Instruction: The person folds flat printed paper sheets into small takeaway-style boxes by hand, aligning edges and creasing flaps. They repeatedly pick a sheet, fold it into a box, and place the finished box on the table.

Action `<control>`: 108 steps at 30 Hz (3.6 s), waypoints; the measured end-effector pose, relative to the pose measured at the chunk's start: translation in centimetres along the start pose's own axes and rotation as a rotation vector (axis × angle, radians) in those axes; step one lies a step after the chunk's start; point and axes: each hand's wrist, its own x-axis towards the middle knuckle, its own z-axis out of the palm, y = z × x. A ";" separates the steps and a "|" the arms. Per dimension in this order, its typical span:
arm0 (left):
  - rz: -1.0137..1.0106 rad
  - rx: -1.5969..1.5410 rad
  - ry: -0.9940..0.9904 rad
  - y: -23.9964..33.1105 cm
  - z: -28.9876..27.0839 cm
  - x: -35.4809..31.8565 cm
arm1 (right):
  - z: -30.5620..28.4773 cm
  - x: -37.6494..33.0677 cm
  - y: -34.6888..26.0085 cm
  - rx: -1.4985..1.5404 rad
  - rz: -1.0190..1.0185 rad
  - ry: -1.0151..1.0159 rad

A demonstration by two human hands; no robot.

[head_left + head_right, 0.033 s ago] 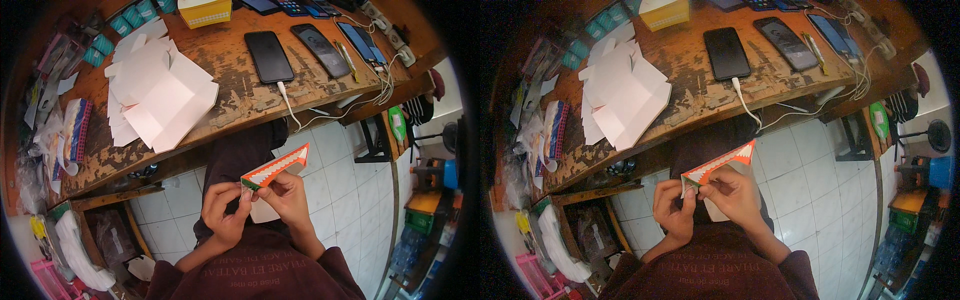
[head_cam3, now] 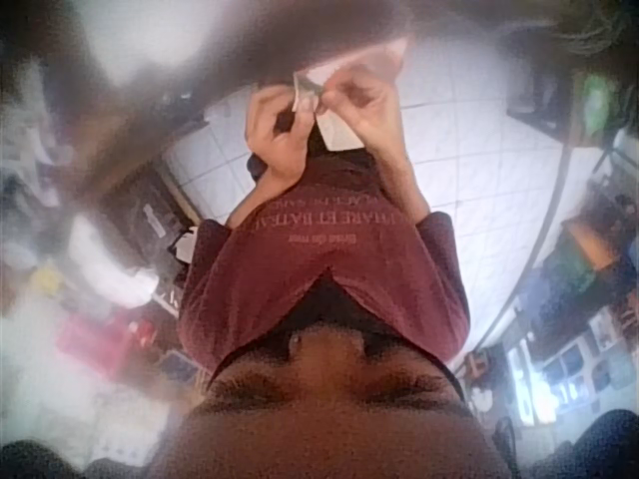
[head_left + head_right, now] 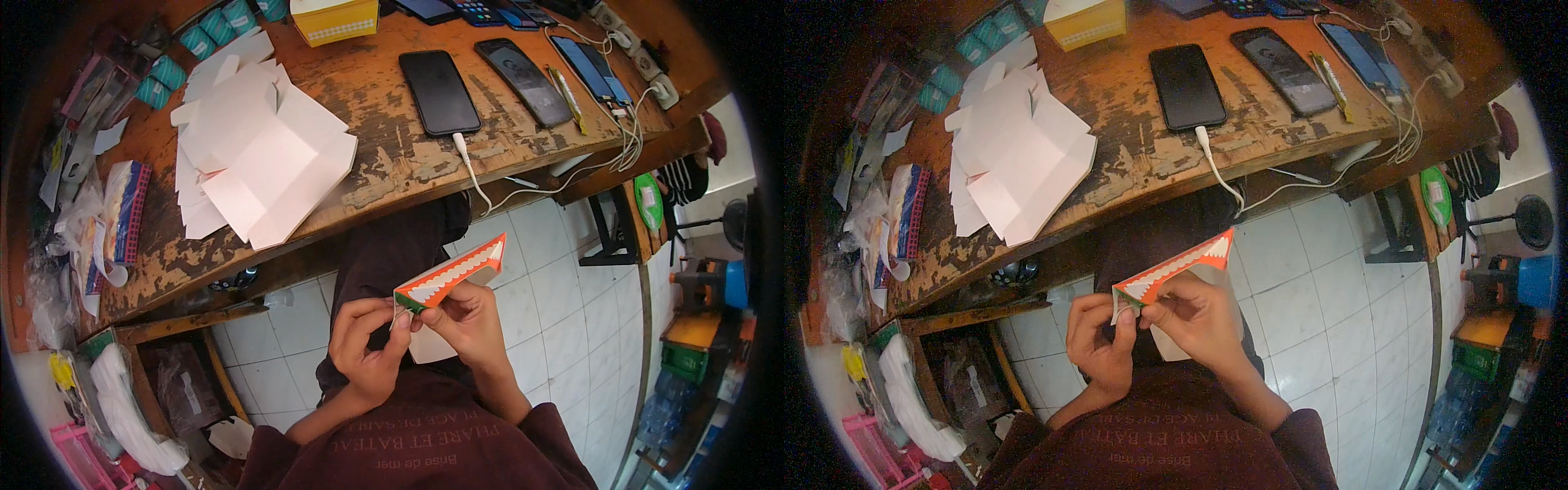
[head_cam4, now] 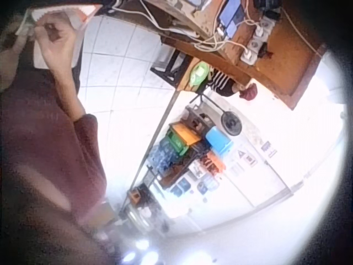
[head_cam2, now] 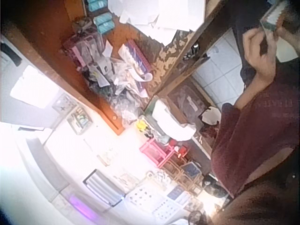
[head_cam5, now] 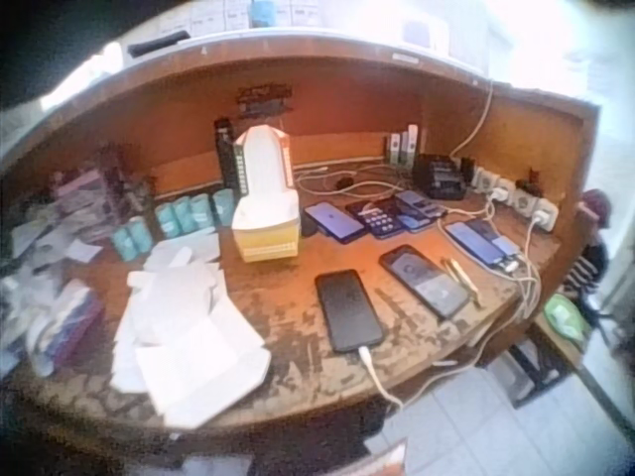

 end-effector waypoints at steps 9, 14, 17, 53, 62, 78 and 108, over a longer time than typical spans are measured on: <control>0.029 0.017 -0.020 0.0 0.0 1.2 | 0.5 0.1 -1.4 -0.668 -0.394 0.195; 0.120 0.018 -0.086 0.9 0.4 1.0 | 0.4 0.4 0.2 -0.703 -0.536 0.440; 0.100 0.031 -0.040 0.6 0.5 1.0 | 0.5 0.4 0.2 -0.568 -0.421 0.336; 0.072 -0.001 -0.010 0.3 0.9 1.6 | 0.0 -0.2 0.5 -0.203 -0.138 0.158; 0.053 -0.031 -0.069 0.6 0.6 1.9 | -0.1 0.1 0.6 -0.320 -0.232 0.196; 0.081 0.009 -0.060 0.7 0.7 1.3 | 1.0 0.2 0.0 -0.851 -0.458 0.449; 0.039 -0.039 -0.033 0.4 0.7 1.5 | -1.3 0.3 0.0 -0.294 -0.104 0.073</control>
